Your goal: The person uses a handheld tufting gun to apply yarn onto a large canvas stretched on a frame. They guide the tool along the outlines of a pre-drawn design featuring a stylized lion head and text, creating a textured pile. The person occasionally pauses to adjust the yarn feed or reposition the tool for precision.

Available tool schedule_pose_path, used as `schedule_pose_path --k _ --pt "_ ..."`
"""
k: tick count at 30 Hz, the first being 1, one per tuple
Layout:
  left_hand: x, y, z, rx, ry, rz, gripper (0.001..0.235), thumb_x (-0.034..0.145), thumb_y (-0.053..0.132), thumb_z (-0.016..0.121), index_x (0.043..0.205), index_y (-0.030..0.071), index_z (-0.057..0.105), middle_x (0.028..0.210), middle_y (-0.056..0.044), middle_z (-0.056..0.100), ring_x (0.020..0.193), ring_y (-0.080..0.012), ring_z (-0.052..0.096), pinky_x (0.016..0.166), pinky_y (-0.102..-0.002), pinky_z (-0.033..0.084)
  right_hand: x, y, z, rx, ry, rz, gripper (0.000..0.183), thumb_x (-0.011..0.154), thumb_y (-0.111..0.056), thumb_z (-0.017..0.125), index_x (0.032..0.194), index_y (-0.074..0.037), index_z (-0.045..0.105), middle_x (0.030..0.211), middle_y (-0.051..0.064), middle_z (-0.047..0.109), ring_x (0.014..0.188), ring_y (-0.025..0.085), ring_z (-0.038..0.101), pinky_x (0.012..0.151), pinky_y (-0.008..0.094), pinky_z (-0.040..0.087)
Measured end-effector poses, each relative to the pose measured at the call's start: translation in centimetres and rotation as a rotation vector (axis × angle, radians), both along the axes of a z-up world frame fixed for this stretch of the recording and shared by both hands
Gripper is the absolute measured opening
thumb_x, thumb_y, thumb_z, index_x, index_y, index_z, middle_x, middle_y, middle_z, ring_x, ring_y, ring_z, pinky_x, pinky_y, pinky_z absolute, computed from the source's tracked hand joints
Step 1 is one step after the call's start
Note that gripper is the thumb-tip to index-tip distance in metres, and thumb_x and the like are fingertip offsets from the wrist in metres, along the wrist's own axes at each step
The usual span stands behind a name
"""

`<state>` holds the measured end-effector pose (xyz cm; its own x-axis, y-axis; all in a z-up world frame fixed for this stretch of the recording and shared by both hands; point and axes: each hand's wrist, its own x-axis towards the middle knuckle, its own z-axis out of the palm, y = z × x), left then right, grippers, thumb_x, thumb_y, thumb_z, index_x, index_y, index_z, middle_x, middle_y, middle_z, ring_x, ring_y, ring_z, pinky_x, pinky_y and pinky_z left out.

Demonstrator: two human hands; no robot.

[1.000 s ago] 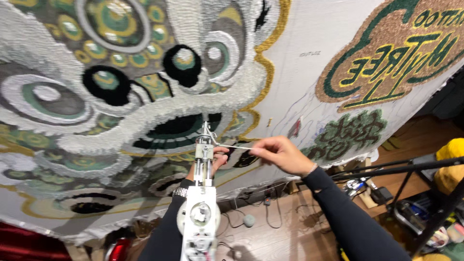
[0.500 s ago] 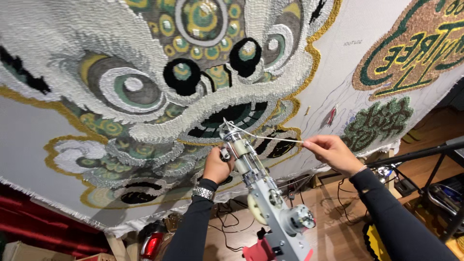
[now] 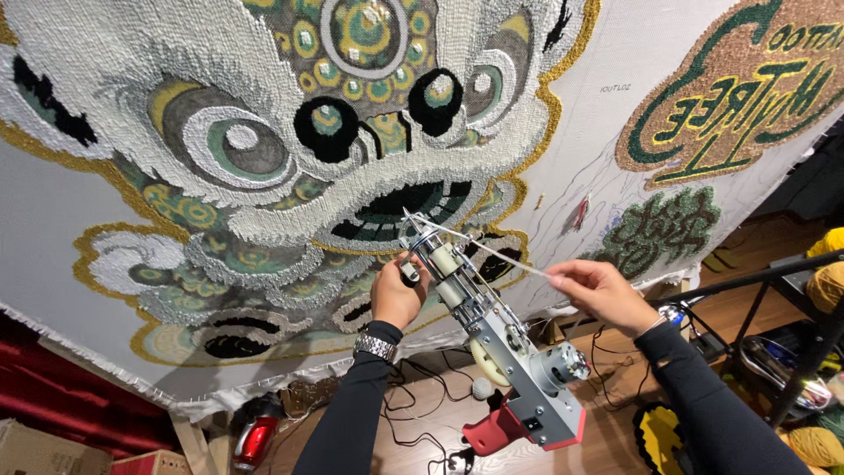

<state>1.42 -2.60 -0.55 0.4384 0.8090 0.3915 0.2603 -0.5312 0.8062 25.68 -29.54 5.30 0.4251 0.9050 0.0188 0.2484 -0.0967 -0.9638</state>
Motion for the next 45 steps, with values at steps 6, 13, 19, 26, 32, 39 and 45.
schedule_pose_path --k 6,13,19,26,32,39,45 --pt "1.6 -1.7 -4.6 -0.193 -0.222 -0.004 0.03 0.083 0.021 0.076 0.105 0.005 0.063 0.094 -0.012 0.075 0.086 -0.0255 0.072 0.079 -0.038 0.055 -1.0 0.8 -4.4 0.192 0.168 0.308 0.041 0.097 -0.016 0.066 0.131 -0.003 0.048 0.117 0.007 0.065 0.106 0.014 0.068 0.091 0.029 0.058" --pt "1.6 -2.1 -7.7 -0.117 -0.317 -0.184 0.007 0.089 0.005 0.065 0.093 -0.002 0.063 0.087 -0.011 0.071 0.076 -0.0218 0.064 0.07 -0.037 0.05 -4.0 -1.3 -8.7 0.208 0.52 0.245 0.061 0.093 -0.04 0.056 0.141 -0.006 0.043 0.131 0.009 0.059 0.118 0.019 0.061 0.099 0.035 0.05" --pt "-0.1 -0.2 -7.4 -0.309 -0.495 -0.149 0.009 0.091 0.003 0.062 0.099 0.001 0.065 0.081 -0.011 0.065 0.073 -0.0239 0.06 0.065 -0.037 0.049 -6.9 -3.0 -7.2 0.17 0.742 0.092 0.081 0.089 -0.061 0.047 0.149 -0.008 0.039 0.143 0.011 0.053 0.128 0.023 0.056 0.107 0.041 0.044" --pt "-6.0 -2.3 -0.7 -0.138 -0.224 0.264 0.018 0.086 0.017 0.071 0.102 0.011 0.073 0.079 -0.013 0.074 0.073 -0.0298 0.073 0.068 -0.04 0.054 -9.7 -5.9 -6.2 0.307 0.891 0.427 0.108 0.083 -0.084 0.043 0.158 -0.007 0.035 0.155 0.014 0.049 0.141 0.027 0.051 0.117 0.046 0.039" --pt "-8.8 -4.2 1.0 -0.301 -0.11 0.394 0.017 0.085 0.02 0.073 0.1 0.012 0.073 0.082 -0.013 0.073 0.076 -0.0309 0.072 0.07 -0.042 0.053 -12.6 -3.8 -10.3 0.241 0.666 0.201 0.09 0.087 -0.07 0.061 0.146 -0.004 0.045 0.133 0.018 0.064 0.118 0.031 0.066 0.104 0.047 0.053" --pt "-10.4 -3.9 -1.5 -0.163 -0.123 0.335 0.028 0.086 0.018 0.077 0.107 0.005 0.065 0.102 -0.014 0.073 0.095 -0.0293 0.071 0.081 -0.041 0.055 -13.5 0.2 -13.0 0.302 0.48 -0.328 0.066 0.101 -0.057 0.066 0.13 0.002 0.057 0.102 0.014 0.067 0.077 0.021 0.068 0.059 0.035 0.055" --pt "-11.9 -2.8 -2.1 -0.302 -0.26 -0.079 0.043 0.086 0.023 0.079 0.12 0.003 0.062 0.107 -0.01 0.073 0.096 -0.0192 0.067 0.087 -0.037 0.055 -12.0 3.4 -10.2 0.378 0.482 -0.344 0.068 0.093 -0.064 0.065 0.125 -0.005 0.053 0.1 0.007 0.066 0.077 0.018 0.07 0.063 0.04 0.064"
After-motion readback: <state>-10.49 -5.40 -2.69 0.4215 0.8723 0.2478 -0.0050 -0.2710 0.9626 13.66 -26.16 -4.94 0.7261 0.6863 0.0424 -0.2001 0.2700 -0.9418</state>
